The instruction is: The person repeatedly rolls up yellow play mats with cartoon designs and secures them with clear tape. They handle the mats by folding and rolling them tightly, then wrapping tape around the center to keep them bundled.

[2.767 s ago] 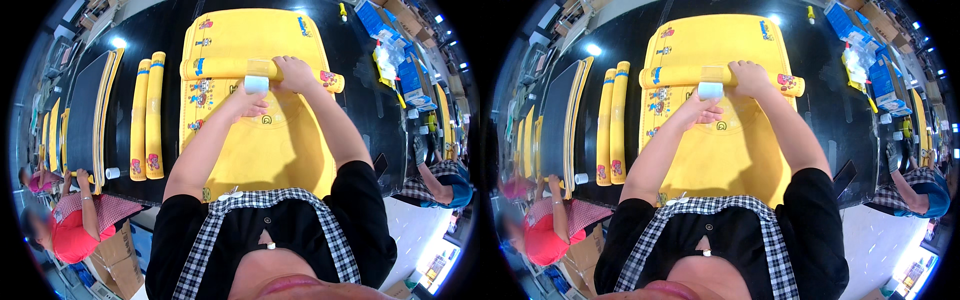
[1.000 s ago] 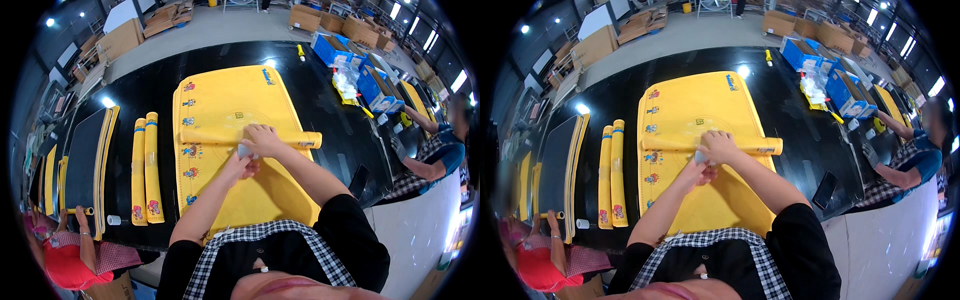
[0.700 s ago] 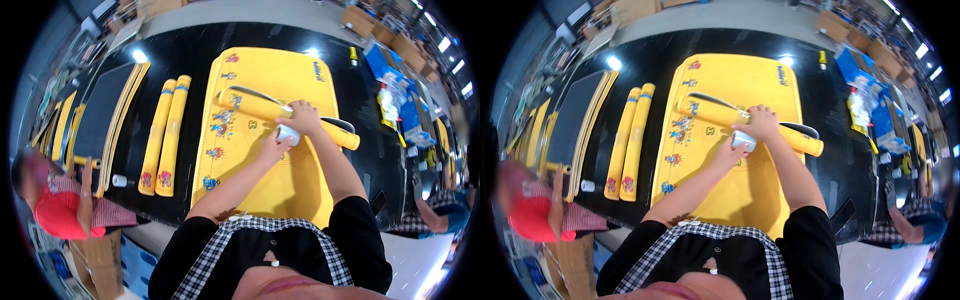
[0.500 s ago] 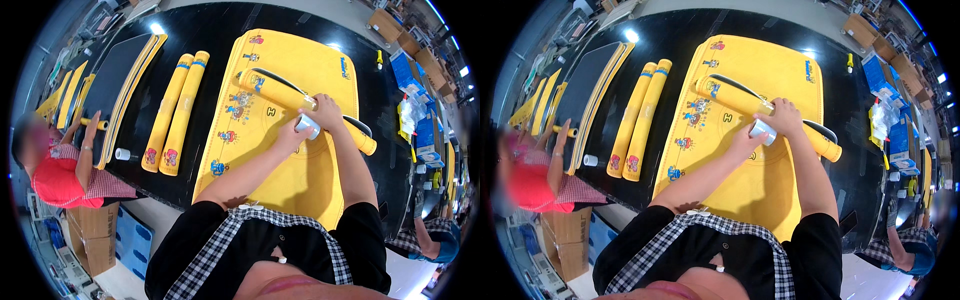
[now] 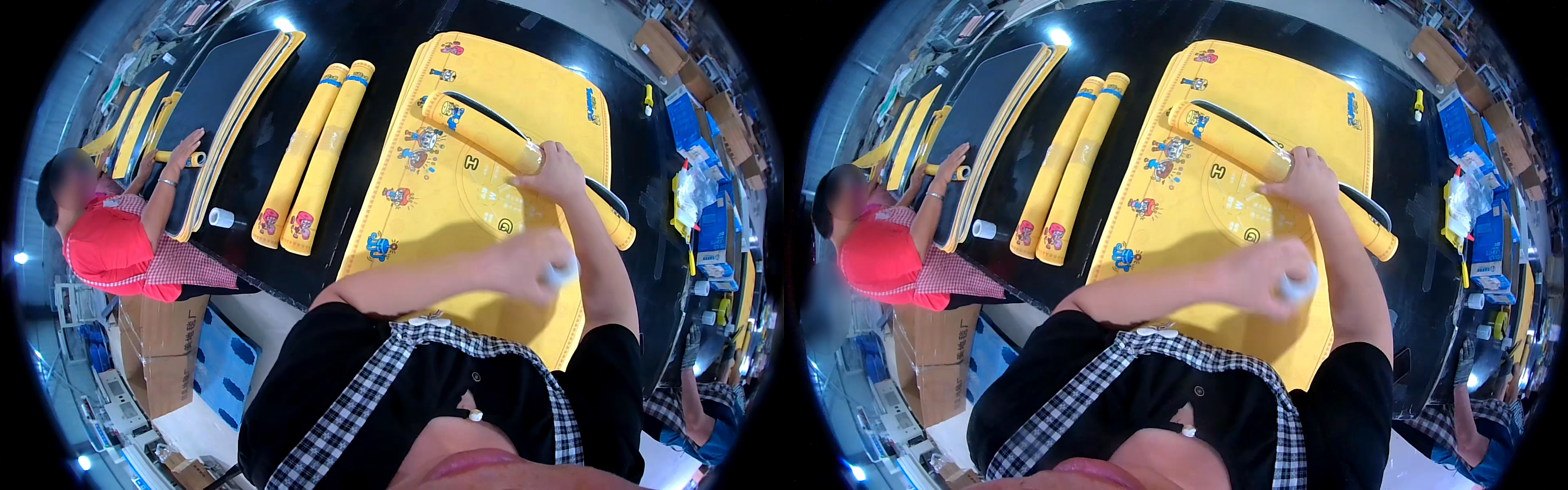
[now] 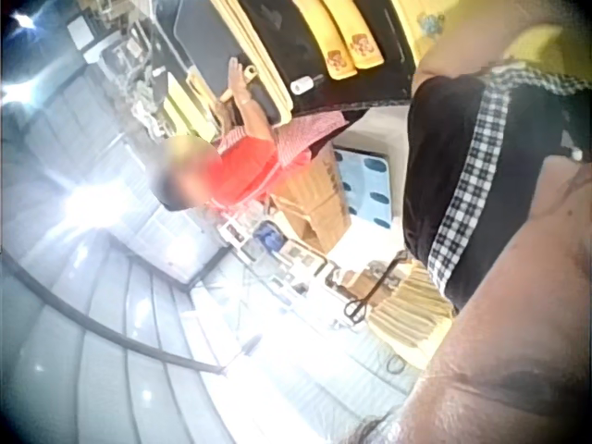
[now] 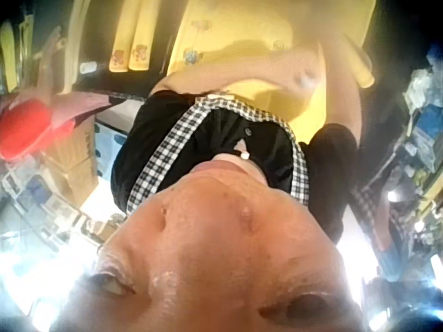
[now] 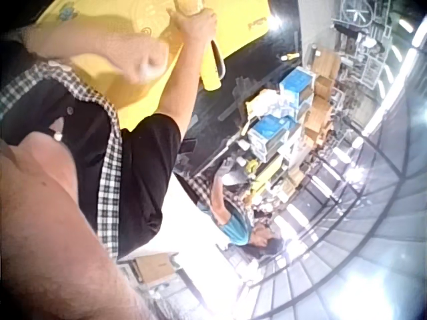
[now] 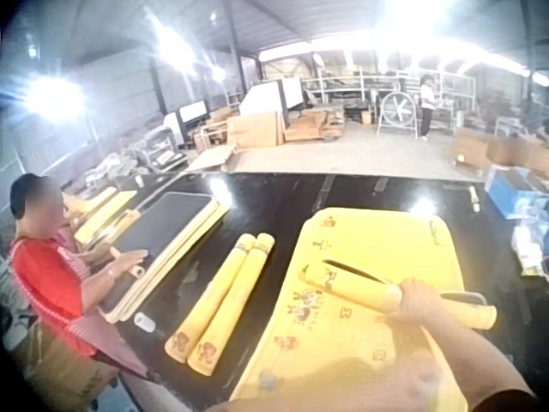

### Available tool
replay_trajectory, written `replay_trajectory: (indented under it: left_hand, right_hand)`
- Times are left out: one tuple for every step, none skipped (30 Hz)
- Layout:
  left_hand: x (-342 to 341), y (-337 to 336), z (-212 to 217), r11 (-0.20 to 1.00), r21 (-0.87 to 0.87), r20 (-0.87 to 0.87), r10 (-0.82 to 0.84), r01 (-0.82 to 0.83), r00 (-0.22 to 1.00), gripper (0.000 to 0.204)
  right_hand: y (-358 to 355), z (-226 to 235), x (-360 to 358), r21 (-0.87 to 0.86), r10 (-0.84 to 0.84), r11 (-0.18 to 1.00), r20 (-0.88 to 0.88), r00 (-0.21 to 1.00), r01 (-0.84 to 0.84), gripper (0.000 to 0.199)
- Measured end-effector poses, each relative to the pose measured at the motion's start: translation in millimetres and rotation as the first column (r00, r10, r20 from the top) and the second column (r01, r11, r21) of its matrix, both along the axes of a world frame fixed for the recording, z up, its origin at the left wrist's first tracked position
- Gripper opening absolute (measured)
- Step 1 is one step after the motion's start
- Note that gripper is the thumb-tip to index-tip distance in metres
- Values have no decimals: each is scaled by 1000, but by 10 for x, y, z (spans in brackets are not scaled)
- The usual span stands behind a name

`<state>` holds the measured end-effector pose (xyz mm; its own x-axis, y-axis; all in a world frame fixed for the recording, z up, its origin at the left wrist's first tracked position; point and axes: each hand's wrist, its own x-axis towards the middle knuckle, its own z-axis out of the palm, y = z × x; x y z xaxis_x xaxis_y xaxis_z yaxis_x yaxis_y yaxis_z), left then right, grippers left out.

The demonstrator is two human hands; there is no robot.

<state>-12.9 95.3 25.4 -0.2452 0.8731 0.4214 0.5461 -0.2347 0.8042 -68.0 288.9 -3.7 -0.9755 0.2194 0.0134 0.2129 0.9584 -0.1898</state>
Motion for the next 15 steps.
replay_trajectory:
  left_hand:
    - [-127, -54, -231, 966, -173, -82, 181, -193, 980, 37]
    - [-224, -156, -321, 911, -362, -36, 198, -197, 980, 43]
    - [-298, -289, -376, 824, -536, 7, 225, -186, 974, 50]
    - [-275, -441, -416, 883, -371, -91, 274, -288, 957, 61]
    - [-247, -589, -429, 911, -186, -179, 335, -367, 925, 71]
    - [-315, -721, -331, 875, -94, -292, 431, -474, 854, 79]
    - [-390, -838, -200, 829, 5, -387, 517, -559, 763, 88]
    - [-464, -935, 29, 758, 25, -563, 549, -652, 618, 92]
    - [-527, -1036, 219, 677, 63, -712, 546, -734, 443, 96]
    - [-619, -1100, 266, 576, -5, -827, 457, -818, 327, 102]
    - [-727, -1190, 272, 527, -62, -830, 445, -847, 338, 98]
    - [-772, -1325, 271, 488, -199, -713, 523, -850, 467, 86]
    - [-797, -1466, 276, 491, -233, -586, 617, -839, 524, 78]
    - [-819, -1609, 282, 499, -265, -444, 696, -825, 564, 71]
    - [-792, -1781, 274, 388, -265, -475, 745, -883, 469, 67]
  right_hand:
    - [-5, 14, 21, -19, 20, 1000, 6, 1000, -20, 65]
    - [27, 35, 29, -32, 34, 999, 10, 999, -33, 62]
    - [48, 66, 30, -44, 48, 998, 15, 999, -47, 58]
    - [15, 139, 34, -25, 74, 997, -6, 997, -74, 57]
    - [-34, 234, 84, -6, 101, 995, -27, 995, -101, 56]
    - [-111, 340, 131, 7, 125, 992, -47, 991, -124, 56]
    - [-220, 484, 167, 57, 213, 976, -81, 974, -208, 58]
    - [-368, 693, 212, 112, 294, 953, -104, 950, -282, 60]
    - [-541, 840, 249, 163, 379, 919, -120, 918, -358, 63]
    - [-714, 925, 267, 230, 475, 871, -168, 864, -434, 67]
    - [-869, 987, 277, 300, 571, 810, -208, 795, -503, 71]
    - [-1009, 1056, 324, 265, 574, 818, -313, 757, -511, 74]
    - [-1130, 1125, 383, 238, 566, 823, -416, 712, -515, 77]
    - [-1192, 1151, 465, 211, 548, 826, -515, 659, -522, 80]
    - [-1186, 1100, 561, 134, 578, 801, -426, 696, -583, 83]
